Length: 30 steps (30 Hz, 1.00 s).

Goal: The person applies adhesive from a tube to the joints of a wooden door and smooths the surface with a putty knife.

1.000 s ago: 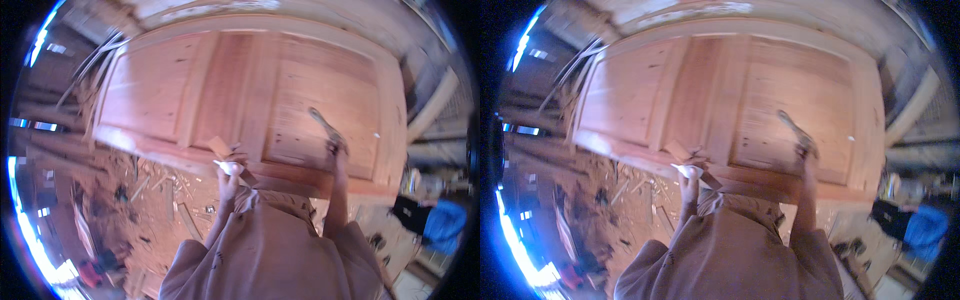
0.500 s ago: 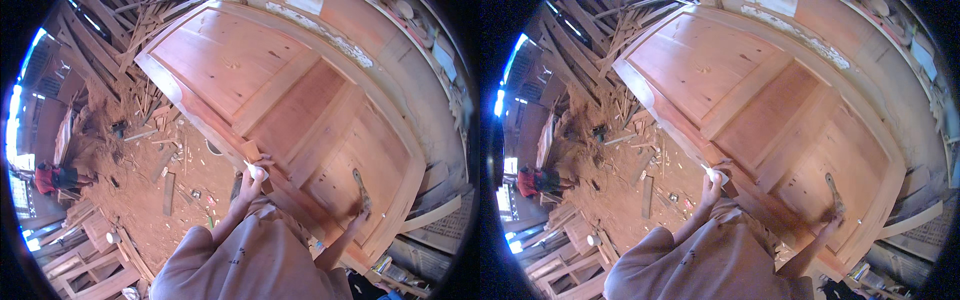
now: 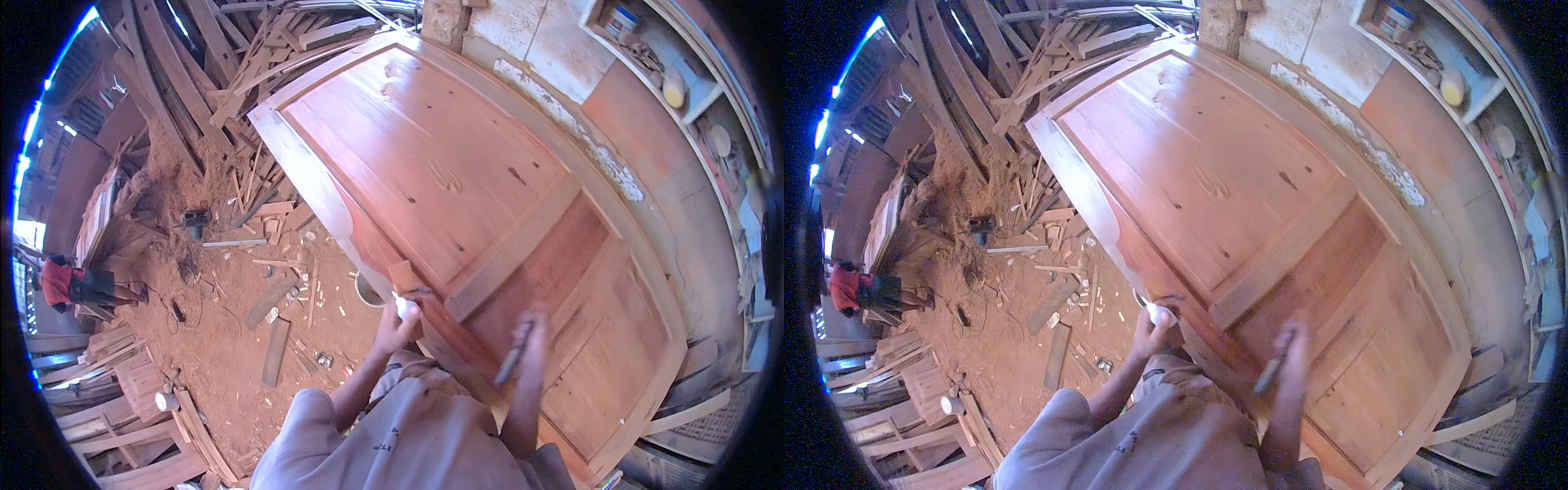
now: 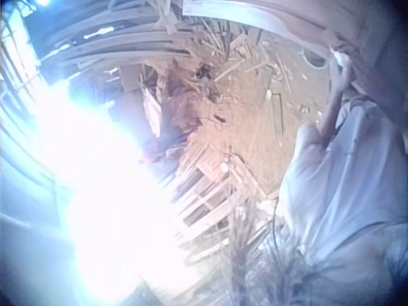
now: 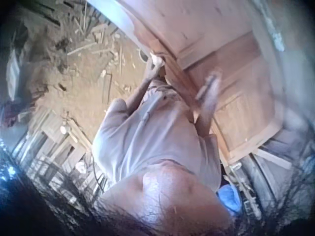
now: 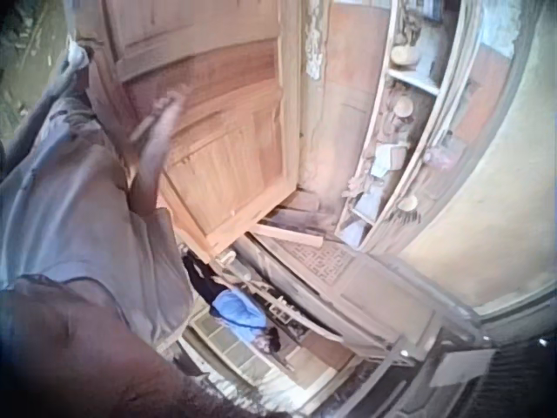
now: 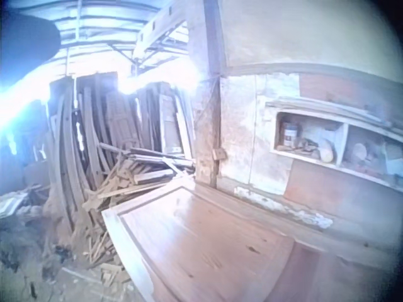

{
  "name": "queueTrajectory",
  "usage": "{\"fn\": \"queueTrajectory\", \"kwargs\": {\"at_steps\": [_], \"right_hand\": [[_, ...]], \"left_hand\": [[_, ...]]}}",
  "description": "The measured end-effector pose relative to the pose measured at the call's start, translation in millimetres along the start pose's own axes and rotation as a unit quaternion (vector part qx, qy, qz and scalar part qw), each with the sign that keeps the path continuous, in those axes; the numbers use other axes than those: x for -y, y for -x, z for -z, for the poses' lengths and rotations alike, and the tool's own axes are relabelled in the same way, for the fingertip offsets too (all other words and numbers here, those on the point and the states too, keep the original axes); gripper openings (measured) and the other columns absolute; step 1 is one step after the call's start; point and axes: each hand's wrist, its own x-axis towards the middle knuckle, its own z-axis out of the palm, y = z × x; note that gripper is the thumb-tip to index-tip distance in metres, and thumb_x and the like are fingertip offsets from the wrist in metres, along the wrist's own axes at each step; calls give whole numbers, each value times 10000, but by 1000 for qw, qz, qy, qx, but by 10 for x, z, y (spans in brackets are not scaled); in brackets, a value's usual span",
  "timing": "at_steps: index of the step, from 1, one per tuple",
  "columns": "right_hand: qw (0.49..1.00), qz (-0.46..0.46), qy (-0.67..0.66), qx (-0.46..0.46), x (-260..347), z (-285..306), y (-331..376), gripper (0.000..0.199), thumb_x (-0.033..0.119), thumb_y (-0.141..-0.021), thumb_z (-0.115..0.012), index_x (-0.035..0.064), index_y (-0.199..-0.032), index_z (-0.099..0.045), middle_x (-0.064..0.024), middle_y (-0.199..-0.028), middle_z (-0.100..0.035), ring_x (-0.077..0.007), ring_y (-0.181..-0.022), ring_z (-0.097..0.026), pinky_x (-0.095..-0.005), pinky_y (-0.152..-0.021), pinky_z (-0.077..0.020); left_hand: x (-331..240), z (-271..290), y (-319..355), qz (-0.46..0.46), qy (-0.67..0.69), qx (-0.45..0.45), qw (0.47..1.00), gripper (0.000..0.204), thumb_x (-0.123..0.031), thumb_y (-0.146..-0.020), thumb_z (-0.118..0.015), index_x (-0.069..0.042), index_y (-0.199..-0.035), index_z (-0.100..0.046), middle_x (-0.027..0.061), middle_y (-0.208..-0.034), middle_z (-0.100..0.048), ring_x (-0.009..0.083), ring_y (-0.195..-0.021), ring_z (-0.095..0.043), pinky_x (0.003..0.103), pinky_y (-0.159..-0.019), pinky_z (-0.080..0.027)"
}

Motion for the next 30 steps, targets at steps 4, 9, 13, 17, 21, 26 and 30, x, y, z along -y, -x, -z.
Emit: {"fn": "queueTrajectory", "kwargs": {"at_steps": [4,9,13,17,21,26,30], "right_hand": [[950,-159,-38,266,-532,-764,403,317,401,-1005,-466,134,-850,-536,39,-675,-502,-85,-584,-497,-240,-548,-420],[877,-55,245,410,-733,-845,479,232,263,-990,-532,36,-1032,-550,4,-738,-535,-111,-677,-561,-276,-702,-467],[916,59,334,213,-364,-992,-92,384,213,-956,-582,14,-1268,-482,-57,-883,-590,-152,-781,-600,-321,-728,-497],[790,374,475,101,-299,-1129,-1290,546,220,-964,-540,100,-1463,-354,-213,-1041,-656,-347,-879,-669,-448,-751,-530],[724,212,644,125,52,-1485,-1747,515,214,-967,-500,210,-1466,-374,-248,-1099,-625,-408,-892,-648,-508,-724,-526],[665,178,709,152,58,-1893,-2076,454,215,-977,-470,262,-1428,-444,-257,-1122,-611,-411,-927,-640,-485,-778,-530],[682,240,672,160,-145,-2233,-2491,470,193,-974,-452,271,-1437,-428,-249,-1111,-616,-405,-910,-650,-491,-769,-538]], "left_hand": [[66,578,-547,-13,-33,-55,998,336,-287,-950,-551,13,-1073,-637,36,-867,-613,122,-805,-546,288,-723,-441],[199,887,-1213,2,-11,-105,994,287,-228,-969,-537,23,-1052,-648,18,-888,-622,96,-800,-539,252,-700,-430],[361,801,-1898,-46,-2,-125,991,252,-185,-984,-523,21,-1045,-655,21,-902,-636,79,-788,-530,237,-674,-425],[566,611,-2772,-92,-2,-77,993,267,-200,-992,-509,2,-1045,-676,16,-949,-643,77,-783,-521,248,-675,-432],[671,454,-3344,-64,2,-22,998,298,-234,-995,-497,-4,-1046,-680,59,-1053,-656,120,-901,-560,276,-780,-449],[705,584,-3415,-75,2,-68,995,410,-311,-1004,-421,16,-1106,-646,162,-1265,-607,241,-1193,-525,349,-1028,-360],[612,754,-3162,-55,20,-130,990,462,-349,-999,-387,31,-1111,-624,196,-1281,-581,283,-1212,-516,384,-1059,-353]]}}
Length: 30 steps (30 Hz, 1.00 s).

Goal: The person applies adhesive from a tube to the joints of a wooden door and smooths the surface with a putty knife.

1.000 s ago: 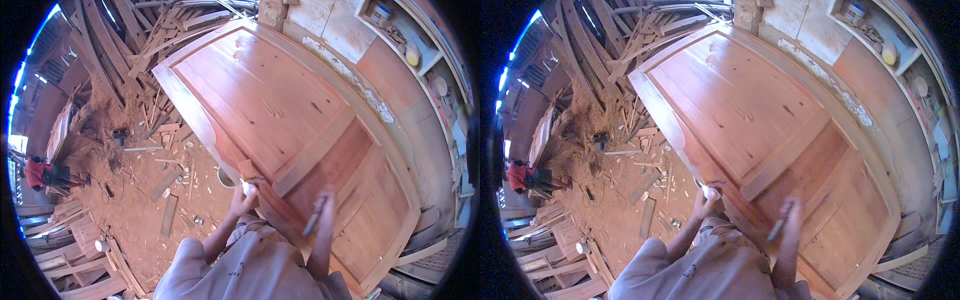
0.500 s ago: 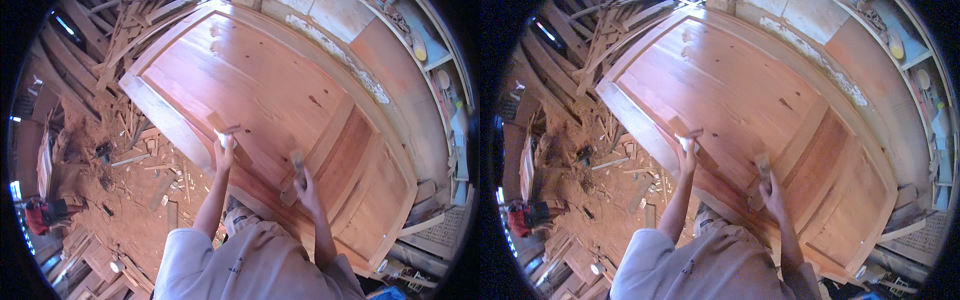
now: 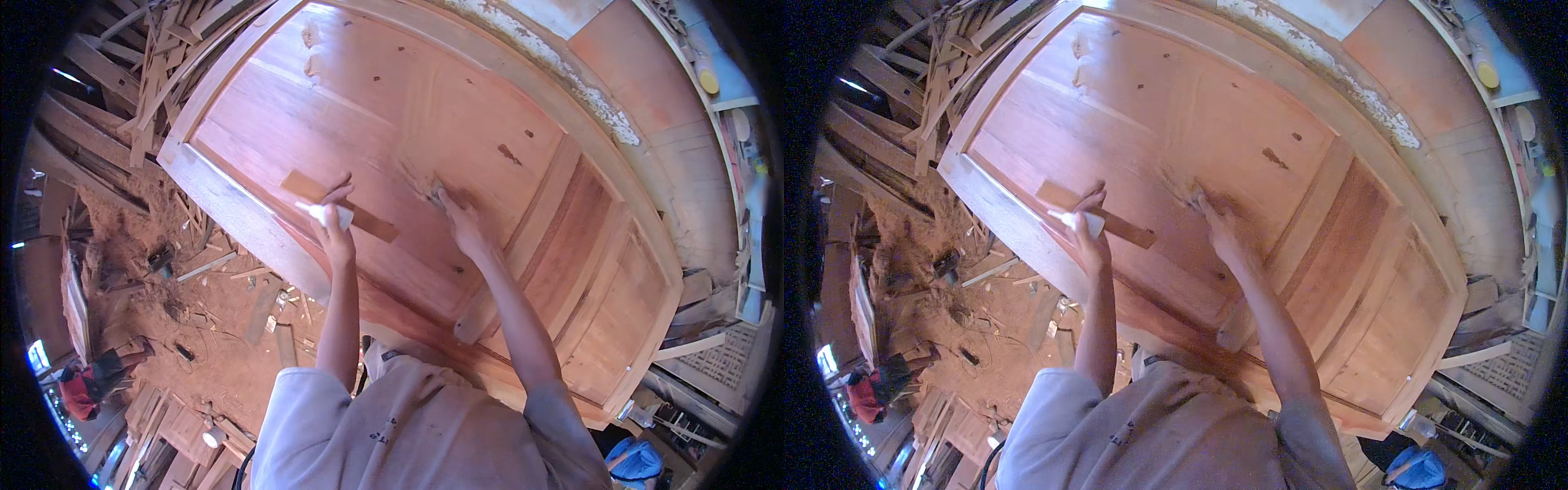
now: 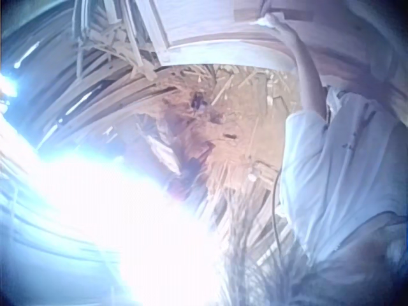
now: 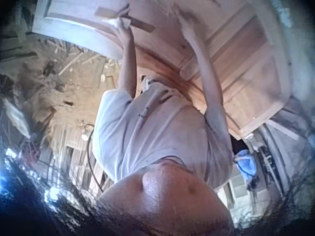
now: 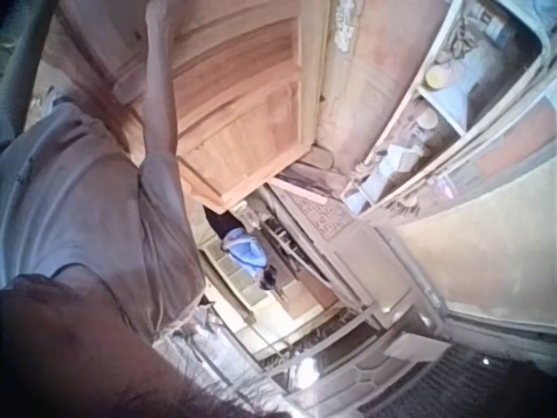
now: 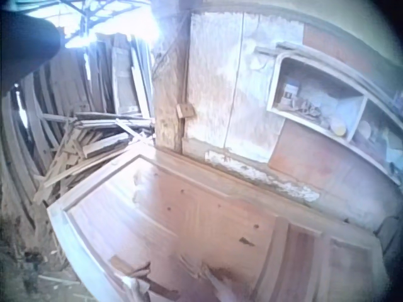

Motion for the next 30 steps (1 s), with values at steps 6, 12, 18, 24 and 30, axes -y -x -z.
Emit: {"fn": "queueTrajectory", "kwargs": {"at_steps": [6,12,18,24,30], "right_hand": [[1000,-16,4,-16,503,301,-287,554,104,-956,-395,256,-1485,-338,-252,-1166,-606,-408,-937,-660,-522,-772,-549],[989,-7,-73,-131,395,215,-182,470,251,-982,-456,166,-1441,-403,-268,-1074,-629,-433,-880,-654,-515,-762,-546],[943,-44,-199,-263,-372,-120,485,322,292,-968,-509,68,-1199,-507,-226,-1000,-640,-424,-871,-639,-522,-730,-514],[934,-217,-182,-216,-1139,206,1866,292,311,-962,-512,86,-1148,-489,-227,-1013,-645,-431,-873,-638,-534,-733,-505],[892,-282,-166,-311,-2184,126,3136,290,283,-957,-483,83,-1165,-475,-233,-896,-656,-424,-810,-647,-541,-708,-506]], "left_hand": [[-218,327,266,-59,31,-40,997,499,-382,-977,-390,57,-1085,-601,247,-1260,-565,361,-1203,-528,465,-1072,-375],[-415,430,543,-72,-11,-22,997,531,-405,-969,-378,72,-1069,-591,275,-1244,-562,398,-1194,-539,499,-1078,-385],[-383,280,1021,-33,-5,50,998,554,-424,-980,-369,72,-1063,-600,266,-1244,-572,382,-1169,-556,487,-1071,-379],[-493,18,1535,11,3,120,993,668,-500,-1002,-276,80,-1203,-540,261,-1373,-484,376,-1250,-502,499,-1107,-360],[-771,-319,1944,-18,10,93,995,605,-486,-991,-359,72,-1088,-574,277,-1328,-501,394,-1221,-517,520,-1078,-389]]}}
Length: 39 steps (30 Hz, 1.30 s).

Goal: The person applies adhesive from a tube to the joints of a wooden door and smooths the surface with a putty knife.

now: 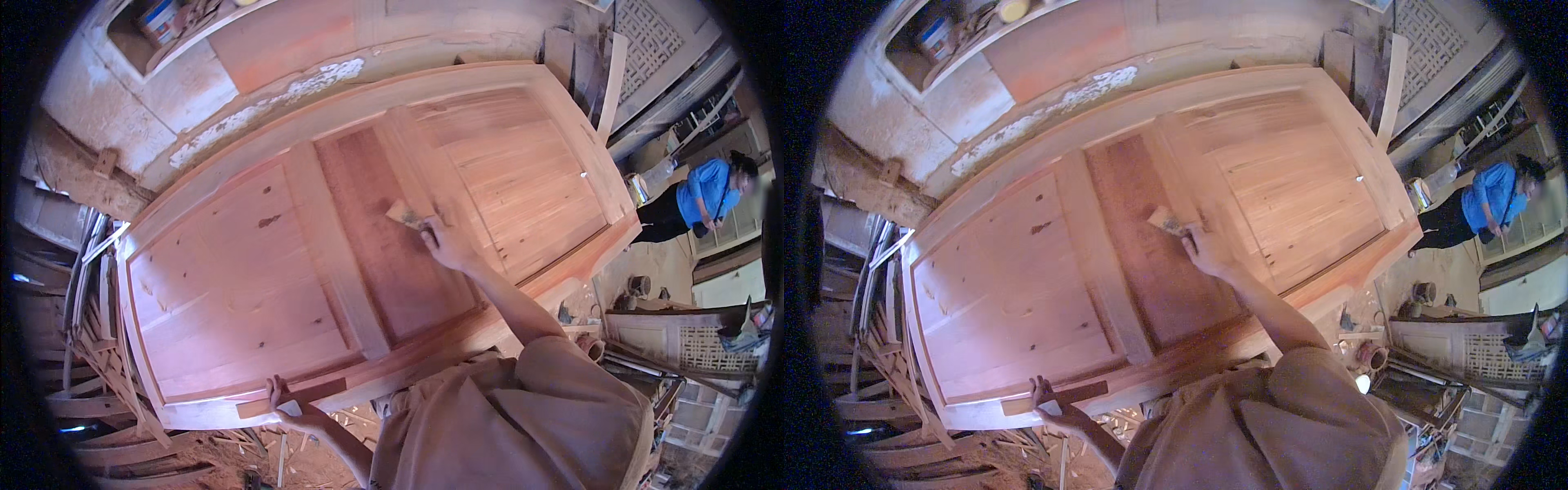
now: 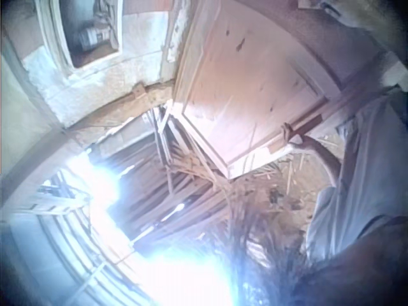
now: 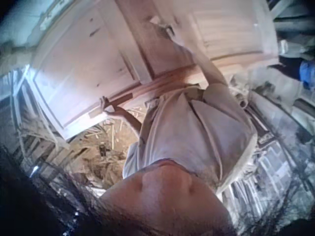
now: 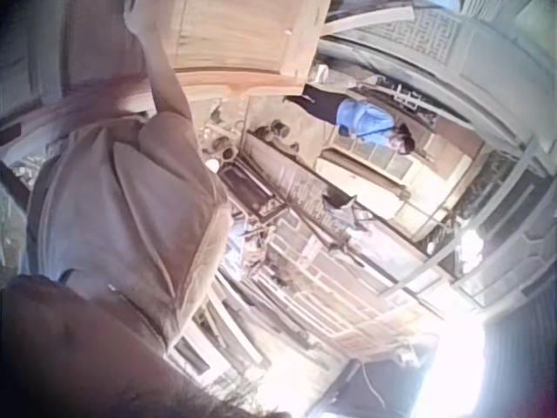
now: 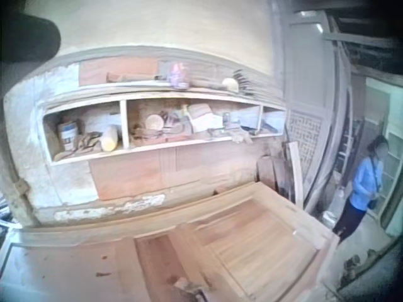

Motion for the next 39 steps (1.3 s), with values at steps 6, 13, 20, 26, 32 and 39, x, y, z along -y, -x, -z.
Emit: {"fn": "queueTrajectory", "kwargs": {"at_steps": [6,13,20,26,32,39], "right_hand": [[997,-69,-5,-35,-1269,869,-182,284,281,-946,-498,83,-1149,-483,-224,-893,-661,-424,-786,-643,-523,-717,-510],[983,-156,43,-81,-2914,1644,-817,282,277,-919,-543,74,-1112,-510,-247,-879,-663,-411,-812,-656,-532,-709,-514],[978,-132,60,-150,-4480,1855,-1843,293,246,-901,-553,27,-1095,-541,-274,-933,-654,-435,-886,-643,-523,-764,-511],[974,-150,136,-98,-4799,2242,-2406,253,231,-886,-544,3,-971,-612,-280,-984,-648,-437,-907,-637,-510,-788,-509],[967,-111,225,39,-4355,2720,-2849,227,233,-874,-570,30,-952,-636,-239,-894,-679,-387,-861,-675,-498,-755,-516],[924,-98,355,100,-4515,2889,-3520,233,235,-801,-595,30,-844,-698,-217,-905,-693,-381,-847,-678,-483,-748,-527]], "left_hand": [[-156,-617,611,27,20,-59,998,610,-507,-983,-377,53,-1134,-563,261,-1340,-494,373,-1228,-515,502,-1088,-385],[-358,-1248,1231,25,-12,-146,989,635,-475,-1009,-321,94,-1235,-490,232,-1363,-492,366,-1215,-530,455,-1092,-404],[-475,-1792,1493,38,-39,-147,988,642,-464,-1012,-313,100,-1267,-485,197,-1353,-512,351,-1209,-536,448,-1101,-399],[-535,-2158,1522,32,-54,-130,990,608,-450,-1013,-301,74,-1247,-501,192,-1373,-495,362,-1220,-525,459,-1111,-382],[-512,-2187,1675,35,-79,-122,989,644,-473,-1003,-300,77,-1286,-480,185,-1379,-493,372,-1275,-476,484,-1147,-318],[-429,-2329,1687,58,-84,-128,987,641,-464,-1003,-290,81,-1283,-481,176,-1376,-499,362,-1257,-491,484,-1133,-342]]}}
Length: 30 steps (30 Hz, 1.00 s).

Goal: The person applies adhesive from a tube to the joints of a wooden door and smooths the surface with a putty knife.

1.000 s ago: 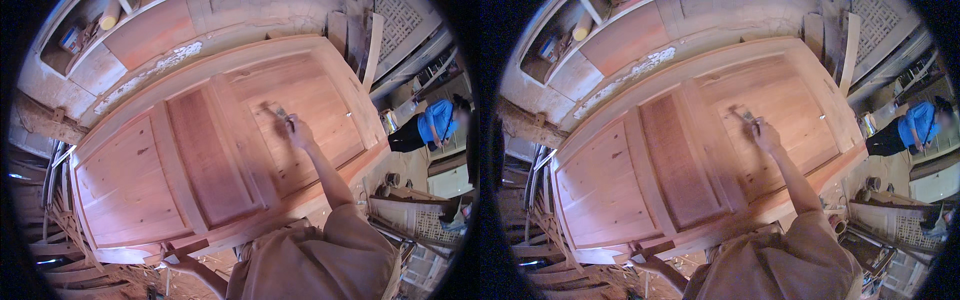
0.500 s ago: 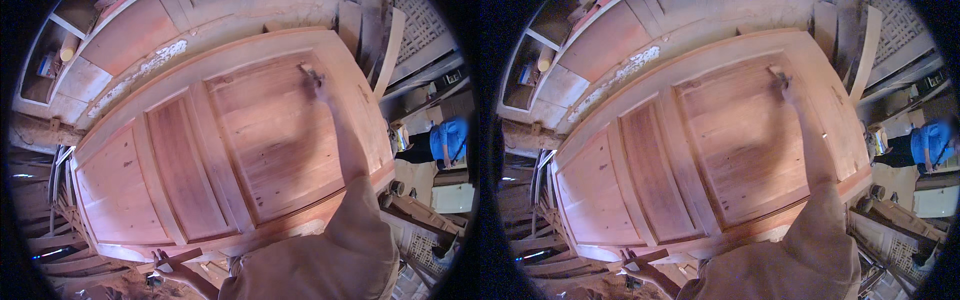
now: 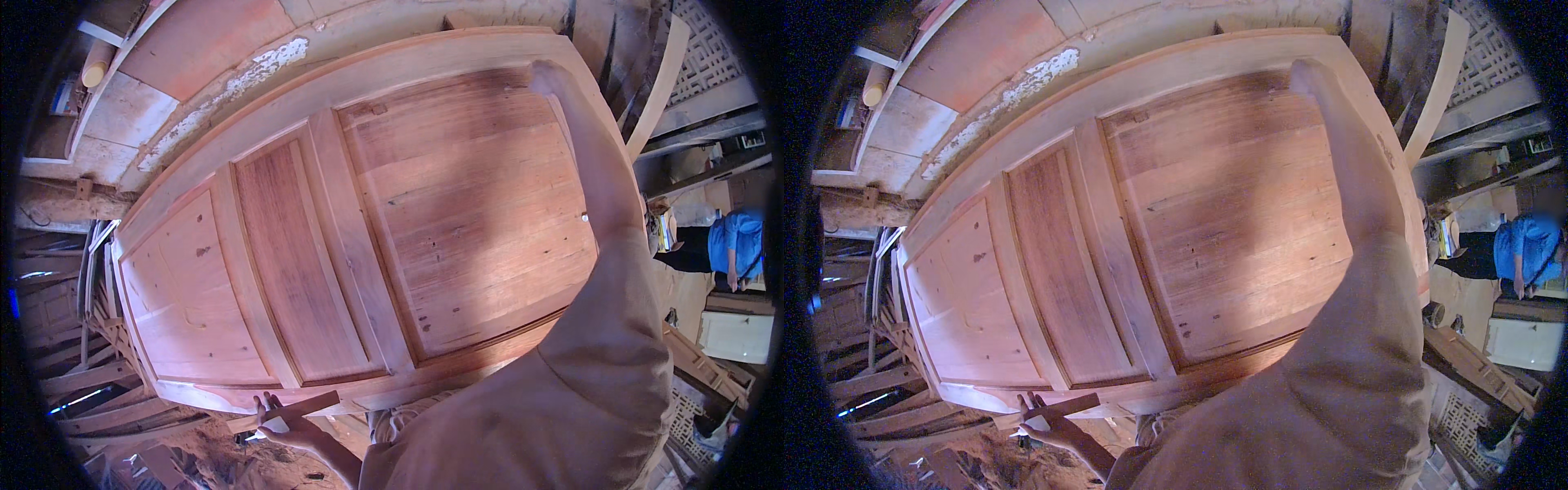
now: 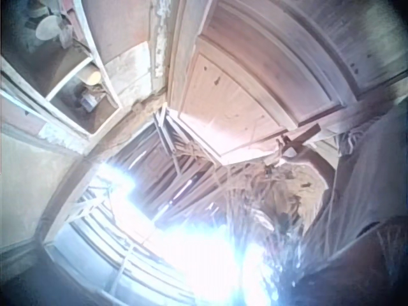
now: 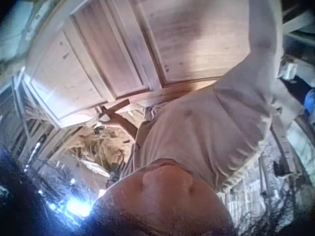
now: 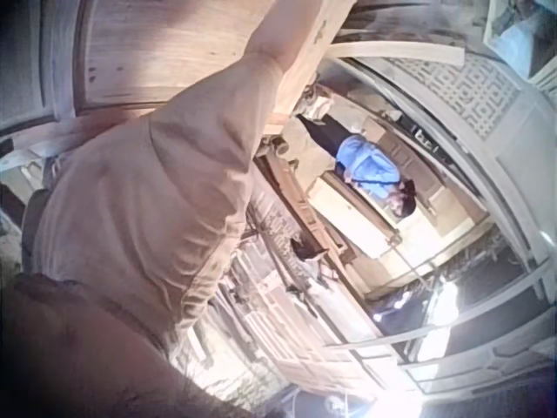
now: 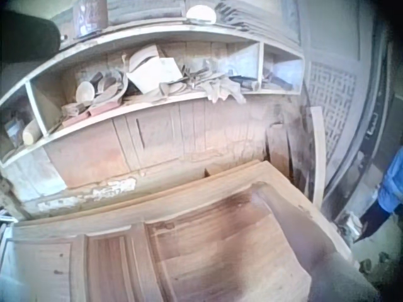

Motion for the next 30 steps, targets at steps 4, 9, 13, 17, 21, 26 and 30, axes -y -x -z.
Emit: {"fn": "queueTrajectory", "kwargs": {"at_steps": [4,9,13,17,21,26,30], "right_hand": [[993,70,91,35,82,132,-317,236,246,-783,-595,45,-819,-714,-198,-888,-699,-392,-818,-675,-495,-716,-529],[993,63,57,-79,-194,-244,-101,275,275,-850,-565,28,-885,-679,-204,-871,-689,-383,-812,-671,-490,-707,-522],[981,-67,-148,-110,369,-179,1096,258,249,-895,-559,45,-1025,-648,-211,-895,-683,-408,-847,-659,-493,-727,-518],[967,-88,-172,-166,652,-867,1379,351,212,-868,-587,90,-1195,-629,-232,-900,-674,-406,-820,-658,-474,-724,-529],[966,-53,-180,-176,515,-1333,897,362,243,-906,-583,69,-1222,-609,-186,-989,-692,-329,-866,-673,-412,-762,-535],[963,91,-239,-80,226,-753,762,446,350,-931,-548,30,-1237,-605,-161,-1123,-666,-296,-975,-641,-385,-851,-503],[957,70,-166,-226,772,-503,1076,426,257,-939,-530,21,-1292,-560,-176,-1230,-623,-288,-1117,-599,-374,-949,-459]], "left_hand": [[-47,-83,-4,13,28,-17,999,641,-462,-1002,-293,87,-1269,-486,175,-1375,-499,358,-1252,-495,485,-1123,-356],[69,-36,-33,-4,15,24,1000,609,-461,-1001,-317,62,-1251,-502,189,-1365,-506,356,-1231,-517,485,-1108,-373],[80,-22,38,7,26,-22,999,600,-467,-998,-333,56,-1225,-518,202,-1353,-514,362,-1211,-534,483,-1104,-378],[131,150,-51,4,41,-18,999,554,-470,-1004,-321,15,-1125,-559,226,-1316,-520,340,-1166,-564,476,-1072,-418],[349,492,-182,-97,-52,14,994,224,-125,-922,-595,25,-1084,-552,250,-1285,-541,350,-1136,-586,453,-982,-505],[347,823,-316,-3,86,-48,995,523,-420,-945,-446,69,-979,-631,236,-1107,-636,337,-1103,-585,437,-1008,-407],[598,1059,-482,-40,89,-60,993,541,-450,-947,-462,67,-978,-620,269,-1177,-593,381,-1095,-598,483,-1011,-417]]}}
